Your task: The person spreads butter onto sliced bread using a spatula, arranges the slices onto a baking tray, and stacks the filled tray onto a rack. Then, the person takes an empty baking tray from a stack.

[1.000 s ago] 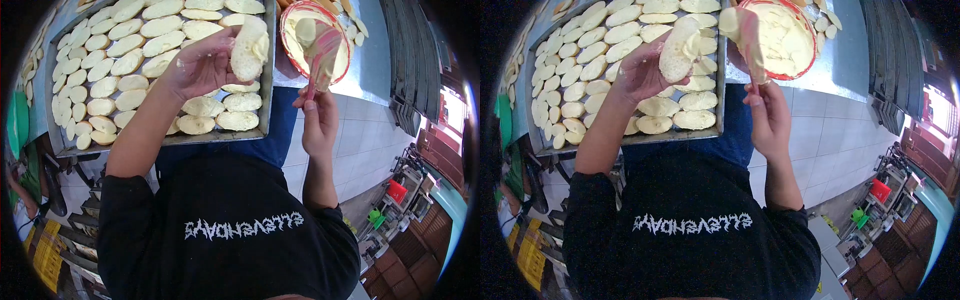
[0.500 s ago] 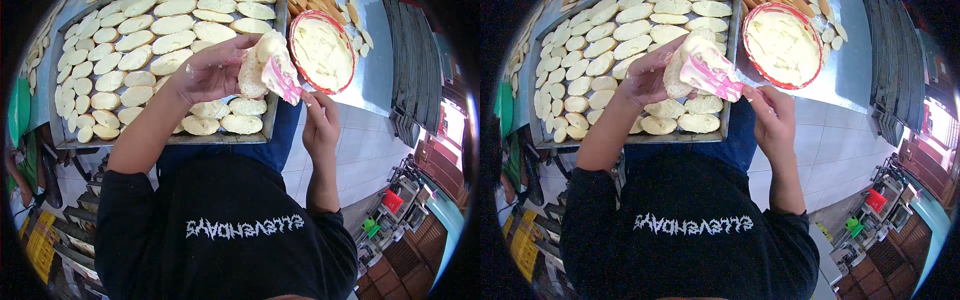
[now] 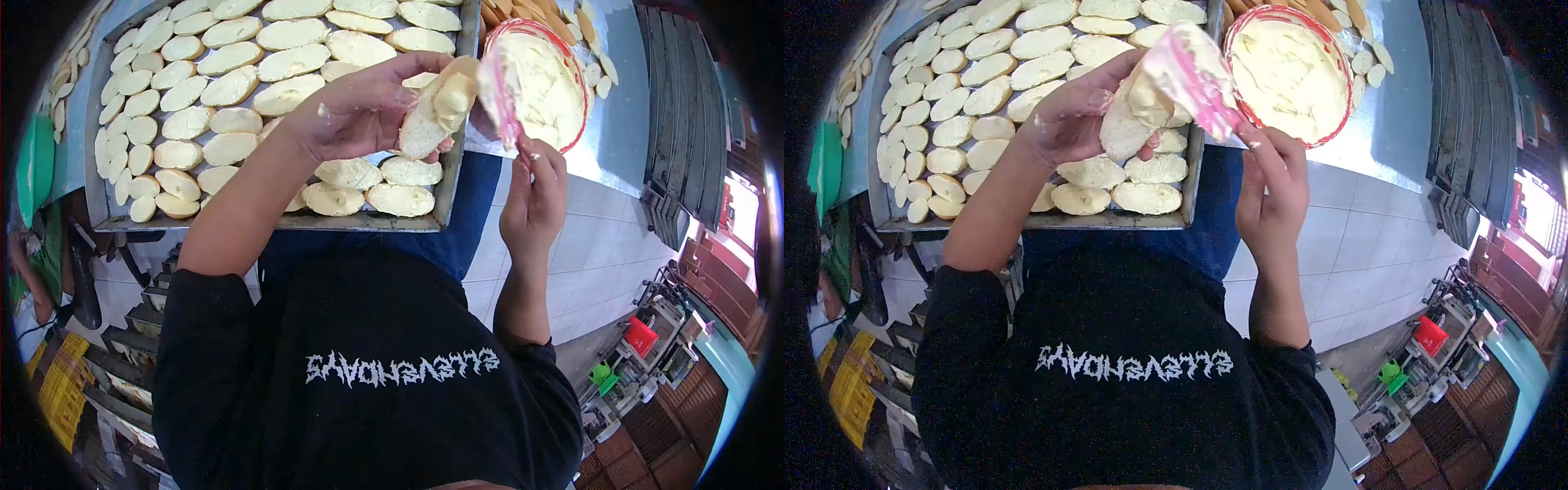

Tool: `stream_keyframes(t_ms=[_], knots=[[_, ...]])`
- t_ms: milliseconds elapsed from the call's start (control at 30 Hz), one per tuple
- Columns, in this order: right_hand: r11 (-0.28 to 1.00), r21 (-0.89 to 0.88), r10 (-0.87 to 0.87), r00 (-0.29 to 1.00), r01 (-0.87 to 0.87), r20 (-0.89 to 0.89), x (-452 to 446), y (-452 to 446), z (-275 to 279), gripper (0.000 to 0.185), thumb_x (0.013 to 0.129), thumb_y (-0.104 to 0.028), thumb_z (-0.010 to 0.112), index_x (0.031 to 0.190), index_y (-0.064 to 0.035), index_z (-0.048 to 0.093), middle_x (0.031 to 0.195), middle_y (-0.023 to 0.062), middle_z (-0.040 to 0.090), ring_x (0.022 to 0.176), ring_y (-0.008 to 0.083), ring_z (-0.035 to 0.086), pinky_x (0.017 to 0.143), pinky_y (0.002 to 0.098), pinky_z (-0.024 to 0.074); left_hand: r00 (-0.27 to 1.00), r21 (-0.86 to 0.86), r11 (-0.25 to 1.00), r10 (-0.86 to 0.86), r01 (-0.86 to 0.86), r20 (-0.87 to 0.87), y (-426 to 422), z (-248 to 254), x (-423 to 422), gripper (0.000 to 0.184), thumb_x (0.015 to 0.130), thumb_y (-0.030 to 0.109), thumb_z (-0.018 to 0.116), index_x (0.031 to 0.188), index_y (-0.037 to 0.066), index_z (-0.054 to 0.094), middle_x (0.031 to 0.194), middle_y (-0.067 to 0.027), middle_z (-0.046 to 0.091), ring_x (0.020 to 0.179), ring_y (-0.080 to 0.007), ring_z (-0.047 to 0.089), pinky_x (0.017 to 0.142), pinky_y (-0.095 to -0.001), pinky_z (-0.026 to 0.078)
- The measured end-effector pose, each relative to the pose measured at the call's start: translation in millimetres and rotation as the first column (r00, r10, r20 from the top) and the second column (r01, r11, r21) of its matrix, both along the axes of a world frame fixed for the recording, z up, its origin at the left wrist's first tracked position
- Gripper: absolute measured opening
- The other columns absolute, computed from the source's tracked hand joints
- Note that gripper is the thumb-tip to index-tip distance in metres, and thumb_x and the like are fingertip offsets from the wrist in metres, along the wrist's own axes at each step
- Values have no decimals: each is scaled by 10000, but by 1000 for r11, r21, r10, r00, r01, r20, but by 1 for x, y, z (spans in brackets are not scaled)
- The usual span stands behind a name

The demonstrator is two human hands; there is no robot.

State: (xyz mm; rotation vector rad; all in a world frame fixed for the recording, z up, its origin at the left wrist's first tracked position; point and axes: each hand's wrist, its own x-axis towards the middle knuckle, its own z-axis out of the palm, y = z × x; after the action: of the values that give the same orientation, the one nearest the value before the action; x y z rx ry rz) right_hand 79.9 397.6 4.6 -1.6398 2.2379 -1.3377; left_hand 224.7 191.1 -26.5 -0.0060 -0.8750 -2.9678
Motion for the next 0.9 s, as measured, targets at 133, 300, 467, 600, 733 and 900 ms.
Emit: stream_keyframes(t_ms=[133,300,467,600,733,900], knots=[[998,-58,0,999,2,36,6,-7,-2,264,845,68,572,1071,-51,639,984,125,584,853,220,581,734,283,469,998,-33,999,30,-29,47,1,3,0,684,827,231,621,1380,23,277,1155,-196,567,972,-302,640,888,-423,508],[998,20,-52,996,53,-68,9,-4,-3,265,828,59,592,1047,-71,666,984,117,585,861,218,577,734,282,470,998,-31,997,66,-65,23,7,7,-2,662,826,215,645,1367,31,313,1136,-187,581,993,-289,634,883,-399,514],[987,-15,-161,964,162,-211,6,-6,-6,267,828,62,584,1043,-69,669,1000,113,587,869,205,572,716,278,468,1000,-91,996,-11,10,-13,4,3,0,619,839,195,631,1359,36,336,1160,-178,568,992,-278,632,892,-391,516],[982,-65,-177,983,180,54,2,-8,-5,270,850,70,555,1093,-25,624,1030,115,597,870,153,564,711,263,464,1000,-56,998,5,-5,-1,2,-1,0,724,814,226,656,1404,38,282,1216,-177,534,1020,-274,618,872,-414,530],[978,-147,-71,896,150,439,6,-11,-10,279,872,64,536,1148,33,569,1032,115,610,875,146,589,791,257,469,999,-2,999,53,-53,3,-1,-6,-2,729,833,244,630,1429,56,255,1232,-174,521,1035,-275,612,868,-415,537],[998,62,-43,923,21,383,7,-6,-9,288,897,27,521,1182,46,560,1006,130,622,927,176,599,821,280,466,990,48,988,144,-144,1,2,-3,-5,600,888,234,591,1380,38,311,1192,-147,541,993,-249,629,877,-393,531]])
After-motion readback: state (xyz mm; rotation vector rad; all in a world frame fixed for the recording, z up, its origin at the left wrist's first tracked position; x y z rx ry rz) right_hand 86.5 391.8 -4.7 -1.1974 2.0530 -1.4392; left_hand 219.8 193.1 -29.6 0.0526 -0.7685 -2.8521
